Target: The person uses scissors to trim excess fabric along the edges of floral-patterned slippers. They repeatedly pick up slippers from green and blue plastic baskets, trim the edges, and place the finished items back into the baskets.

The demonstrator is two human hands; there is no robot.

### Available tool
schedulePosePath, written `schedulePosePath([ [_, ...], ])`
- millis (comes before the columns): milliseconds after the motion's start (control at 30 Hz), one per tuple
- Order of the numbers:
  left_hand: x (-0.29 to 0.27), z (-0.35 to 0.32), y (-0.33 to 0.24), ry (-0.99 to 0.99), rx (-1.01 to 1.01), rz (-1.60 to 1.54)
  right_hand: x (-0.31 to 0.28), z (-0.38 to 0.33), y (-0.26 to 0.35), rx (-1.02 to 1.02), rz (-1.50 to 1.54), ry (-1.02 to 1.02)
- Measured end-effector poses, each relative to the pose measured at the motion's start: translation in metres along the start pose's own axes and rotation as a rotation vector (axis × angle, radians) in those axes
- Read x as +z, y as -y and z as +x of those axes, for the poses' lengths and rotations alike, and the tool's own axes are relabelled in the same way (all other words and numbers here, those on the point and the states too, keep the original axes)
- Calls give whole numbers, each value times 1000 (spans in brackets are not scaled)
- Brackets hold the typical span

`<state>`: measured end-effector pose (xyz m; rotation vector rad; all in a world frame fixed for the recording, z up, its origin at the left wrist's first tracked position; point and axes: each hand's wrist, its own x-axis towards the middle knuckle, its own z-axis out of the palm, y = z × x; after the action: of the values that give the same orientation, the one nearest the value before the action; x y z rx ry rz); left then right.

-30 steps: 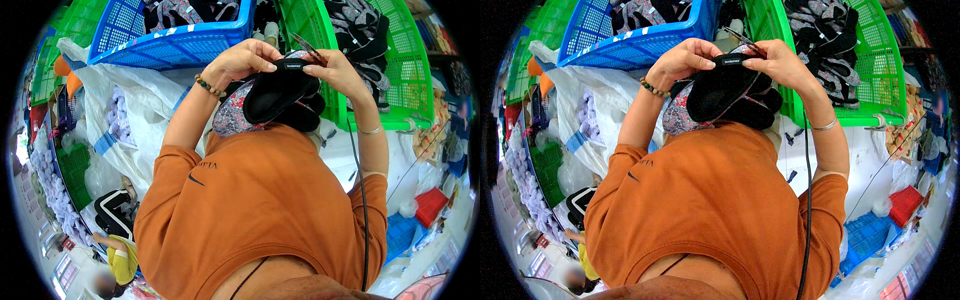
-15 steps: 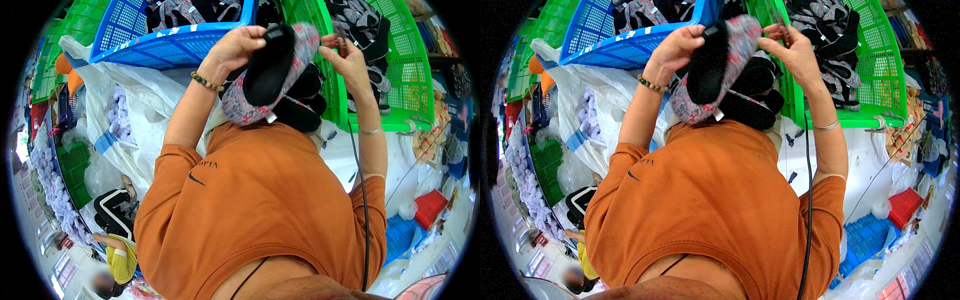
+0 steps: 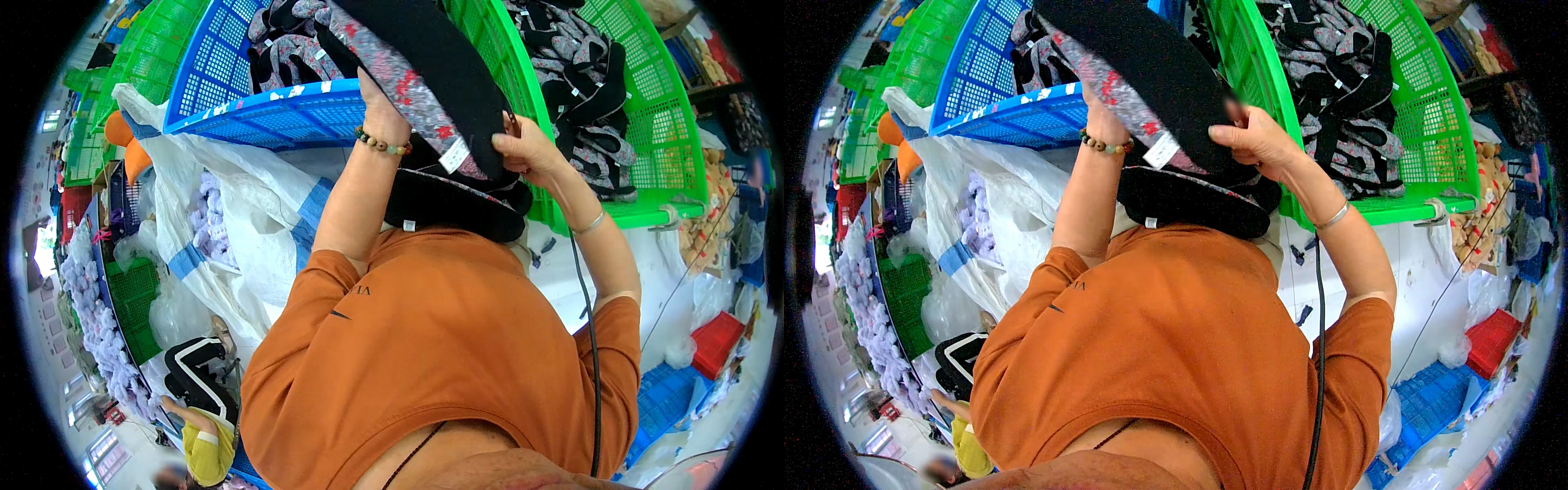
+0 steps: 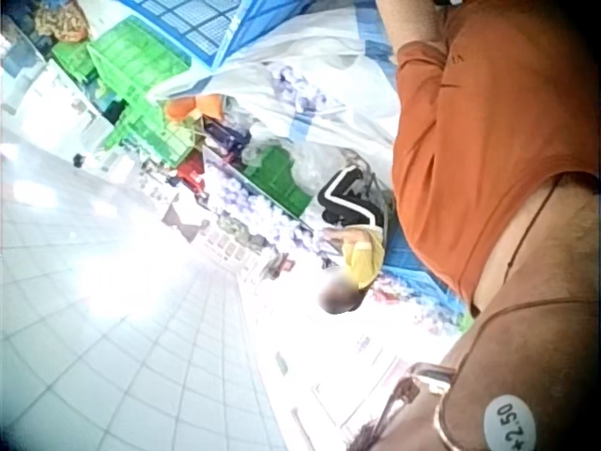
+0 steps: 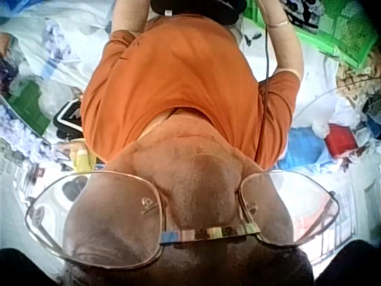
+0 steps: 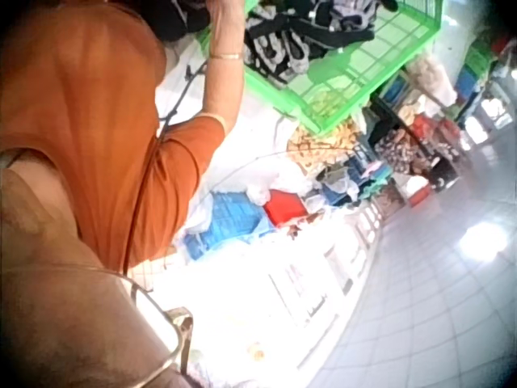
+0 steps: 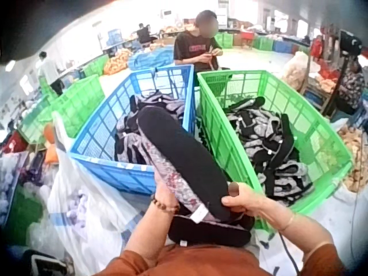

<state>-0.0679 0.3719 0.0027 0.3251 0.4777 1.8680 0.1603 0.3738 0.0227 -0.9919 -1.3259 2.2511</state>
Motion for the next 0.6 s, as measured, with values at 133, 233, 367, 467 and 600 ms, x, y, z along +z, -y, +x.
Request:
schedulePosePath([
  [133,-46,10,-12,238,151,178,6,-10,25,-141,-195,-39],
  [233,-65,4,-52,697,-42,107,-9,-12,31,-256,-136,-92],
  [367,-57,-31,-94,797,-649,118,-23,-11,35,-337,-323,-87],
  [467,-52,-57,-85,726,-525,862,5,-13,40,-395,-477,-28],
  [600,-2,-81,-56,773,-319,1347,16,-5,35,-473,-485,34],
])
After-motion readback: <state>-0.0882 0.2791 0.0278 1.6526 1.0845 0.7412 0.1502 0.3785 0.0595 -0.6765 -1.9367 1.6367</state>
